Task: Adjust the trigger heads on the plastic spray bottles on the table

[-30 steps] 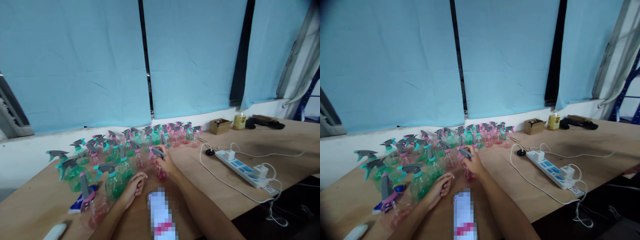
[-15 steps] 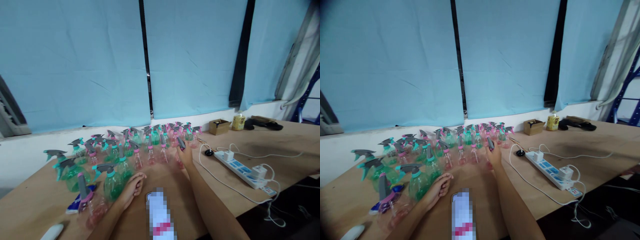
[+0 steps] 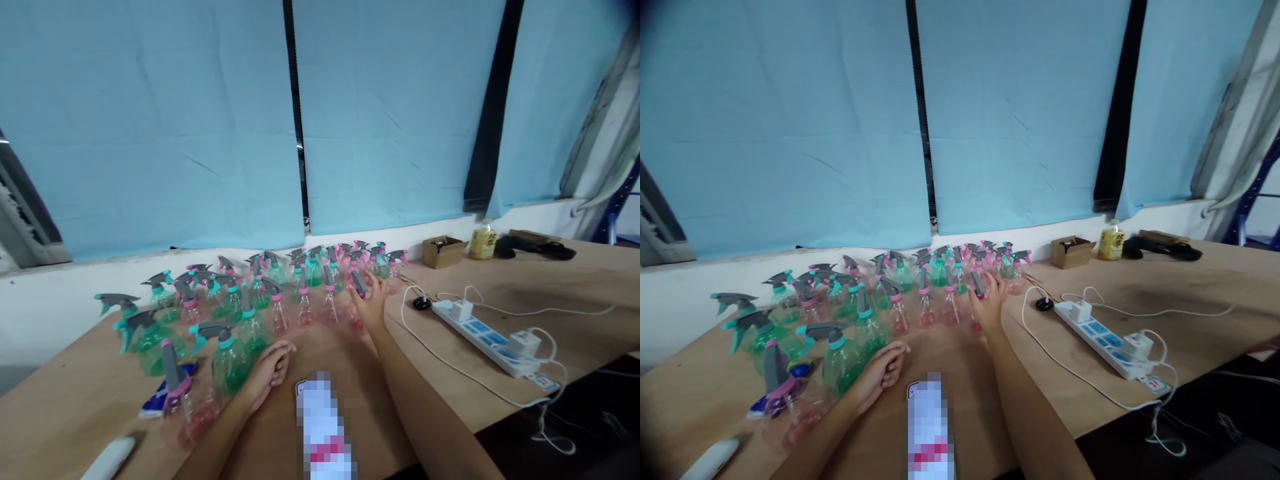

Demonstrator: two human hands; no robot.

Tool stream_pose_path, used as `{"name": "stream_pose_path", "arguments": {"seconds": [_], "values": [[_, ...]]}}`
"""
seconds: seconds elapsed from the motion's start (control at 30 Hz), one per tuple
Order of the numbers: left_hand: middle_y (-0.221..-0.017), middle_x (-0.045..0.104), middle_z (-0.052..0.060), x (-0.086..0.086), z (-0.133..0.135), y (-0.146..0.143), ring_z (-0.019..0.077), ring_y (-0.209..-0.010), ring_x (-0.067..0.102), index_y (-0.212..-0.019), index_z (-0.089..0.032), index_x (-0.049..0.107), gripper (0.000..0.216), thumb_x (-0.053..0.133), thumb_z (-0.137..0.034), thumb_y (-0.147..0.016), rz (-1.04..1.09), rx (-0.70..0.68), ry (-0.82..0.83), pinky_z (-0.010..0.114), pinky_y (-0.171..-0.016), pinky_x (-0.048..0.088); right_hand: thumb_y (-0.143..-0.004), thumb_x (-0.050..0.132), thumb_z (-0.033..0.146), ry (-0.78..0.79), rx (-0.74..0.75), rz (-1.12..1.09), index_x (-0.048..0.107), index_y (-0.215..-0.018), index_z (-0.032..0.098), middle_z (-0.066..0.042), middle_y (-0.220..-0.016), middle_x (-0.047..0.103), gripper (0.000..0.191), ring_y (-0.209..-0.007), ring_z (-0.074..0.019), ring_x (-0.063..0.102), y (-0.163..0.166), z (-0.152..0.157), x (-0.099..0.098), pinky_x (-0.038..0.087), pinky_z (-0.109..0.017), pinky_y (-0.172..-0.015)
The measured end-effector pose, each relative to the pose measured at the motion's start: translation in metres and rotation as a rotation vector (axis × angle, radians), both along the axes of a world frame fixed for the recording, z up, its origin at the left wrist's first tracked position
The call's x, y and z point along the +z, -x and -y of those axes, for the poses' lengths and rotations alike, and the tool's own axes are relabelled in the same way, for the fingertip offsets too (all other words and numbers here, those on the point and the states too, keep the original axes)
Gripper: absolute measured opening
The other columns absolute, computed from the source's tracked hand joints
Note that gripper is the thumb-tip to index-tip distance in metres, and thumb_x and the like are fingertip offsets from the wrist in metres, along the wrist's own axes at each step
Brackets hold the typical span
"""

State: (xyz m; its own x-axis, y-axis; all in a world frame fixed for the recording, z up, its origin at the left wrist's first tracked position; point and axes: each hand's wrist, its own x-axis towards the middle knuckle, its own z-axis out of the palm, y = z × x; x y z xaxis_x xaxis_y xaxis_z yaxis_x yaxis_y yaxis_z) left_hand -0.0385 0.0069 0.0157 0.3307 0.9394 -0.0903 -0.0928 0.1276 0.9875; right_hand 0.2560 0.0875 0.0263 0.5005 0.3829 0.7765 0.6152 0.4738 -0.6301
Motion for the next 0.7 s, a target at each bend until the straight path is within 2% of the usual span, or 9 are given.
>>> {"name": "stream_pose_path", "arguments": {"seconds": [0.13, 0.27, 0.43, 0.5, 0.6, 0.7], "values": [[-0.056, 0.027, -0.011, 0.000, 0.000, 0.000, 0.0033, -0.042, 0.016, -0.087, -0.018, 0.059, 0.028, 0.065, -0.044, -0.080, -0.001, 0.000, -0.004, 0.017, -0.040, 0.010, -0.082, 0.065, 0.046, -0.049, -0.021, 0.001, 0.058, -0.117, 0.019, -0.011, -0.112, 0.053, 0.044, -0.111, -0.0269, 0.049, 0.003, 0.011, 0.011, 0.037, -0.050, -0.102], [-0.056, 0.028, -0.011, -0.001, 0.000, 0.000, 0.0033, -0.042, 0.016, -0.087, -0.018, 0.059, 0.026, 0.063, -0.043, -0.081, -0.007, -0.007, -0.004, 0.018, -0.040, 0.009, -0.087, 0.058, 0.038, -0.139, -0.049, 0.022, 0.060, -0.111, 0.018, -0.011, -0.111, 0.051, 0.030, -0.113, -0.0265, 0.048, 0.010, 0.020, 0.020, 0.037, -0.049, -0.101], [-0.055, 0.028, -0.011, 0.005, 0.003, -0.002, 0.0032, -0.042, 0.016, -0.086, -0.018, 0.058, 0.026, 0.063, -0.042, -0.079, -0.022, 0.001, 0.008, 0.018, -0.040, 0.008, -0.085, 0.053, 0.021, -0.162, 0.049, 0.264, 0.065, -0.102, 0.021, -0.010, -0.113, 0.052, 0.021, -0.106, -0.0260, 0.051, 0.032, 0.037, 0.029, 0.038, -0.048, -0.096], [-0.055, 0.028, -0.011, 0.007, 0.005, -0.003, 0.0030, -0.041, 0.016, -0.087, -0.018, 0.057, 0.025, 0.063, -0.041, -0.079, -0.026, 0.006, 0.001, 0.018, -0.041, 0.007, -0.082, 0.054, 0.017, -0.161, 0.145, 0.369, 0.066, -0.100, 0.022, -0.010, -0.110, 0.055, 0.023, -0.101, -0.0260, 0.052, 0.049, 0.047, 0.034, 0.041, -0.046, -0.092], [-0.055, 0.028, -0.012, 0.007, 0.005, -0.005, 0.0030, -0.041, 0.015, -0.085, -0.018, 0.055, 0.025, 0.064, -0.041, -0.078, -0.028, 0.010, 0.010, 0.019, -0.042, 0.006, -0.084, 0.051, 0.013, -0.155, 0.410, 0.512, 0.065, -0.097, 0.023, -0.006, -0.095, 0.061, 0.022, -0.091, -0.0226, 0.056, 0.083, 0.062, 0.041, 0.044, -0.041, -0.088], [-0.054, 0.028, -0.012, 0.002, 0.006, -0.006, 0.0030, -0.042, 0.014, -0.075, -0.019, 0.047, 0.031, 0.064, -0.045, -0.077, -0.005, 0.061, 0.020, 0.020, -0.043, 0.005, -0.088, 0.051, 0.017, -0.130, 0.642, 0.567, 0.062, -0.107, 0.023, -0.005, -0.093, 0.064, 0.023, -0.088, -0.0197, 0.058, 0.124, 0.077, 0.047, 0.048, -0.037, -0.087]]}}
